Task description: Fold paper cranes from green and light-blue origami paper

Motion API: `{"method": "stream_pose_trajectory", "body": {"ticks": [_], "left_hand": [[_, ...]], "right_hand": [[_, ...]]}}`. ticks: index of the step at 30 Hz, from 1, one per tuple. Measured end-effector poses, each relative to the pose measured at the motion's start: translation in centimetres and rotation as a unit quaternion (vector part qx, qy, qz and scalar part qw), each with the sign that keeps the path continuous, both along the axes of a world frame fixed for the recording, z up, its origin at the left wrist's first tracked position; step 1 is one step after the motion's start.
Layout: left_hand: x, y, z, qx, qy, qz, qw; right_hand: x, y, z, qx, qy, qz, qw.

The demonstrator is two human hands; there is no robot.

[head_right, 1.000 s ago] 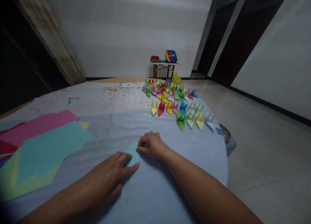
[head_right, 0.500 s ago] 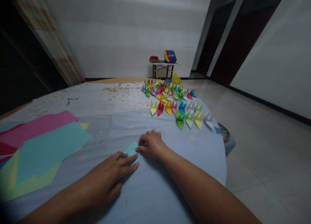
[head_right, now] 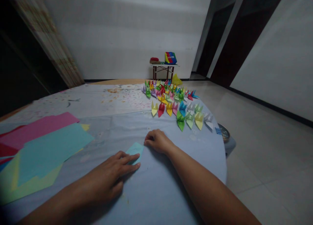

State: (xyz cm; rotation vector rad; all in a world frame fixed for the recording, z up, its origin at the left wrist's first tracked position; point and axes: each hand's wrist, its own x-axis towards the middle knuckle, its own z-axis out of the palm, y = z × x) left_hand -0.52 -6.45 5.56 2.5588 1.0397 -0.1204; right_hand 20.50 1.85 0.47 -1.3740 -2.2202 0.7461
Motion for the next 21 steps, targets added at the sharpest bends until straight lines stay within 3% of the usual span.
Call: {"method": "stream_pose_trajectory", "body": {"ticks": [9,21], "left_hand": [[-0.2,0.1,0.3,-0.002,0.002,0.007,1.0],[-0.3,0.4,0.5,-0.011,-0.014,-0.023,1.0]], "right_hand": [[-0.9,-2.0,1.3,0.008,-0.081,0.014,0.997],[-0.8,-0.9,1.0,-0.021,-0.057,0.01,0.998]]}}
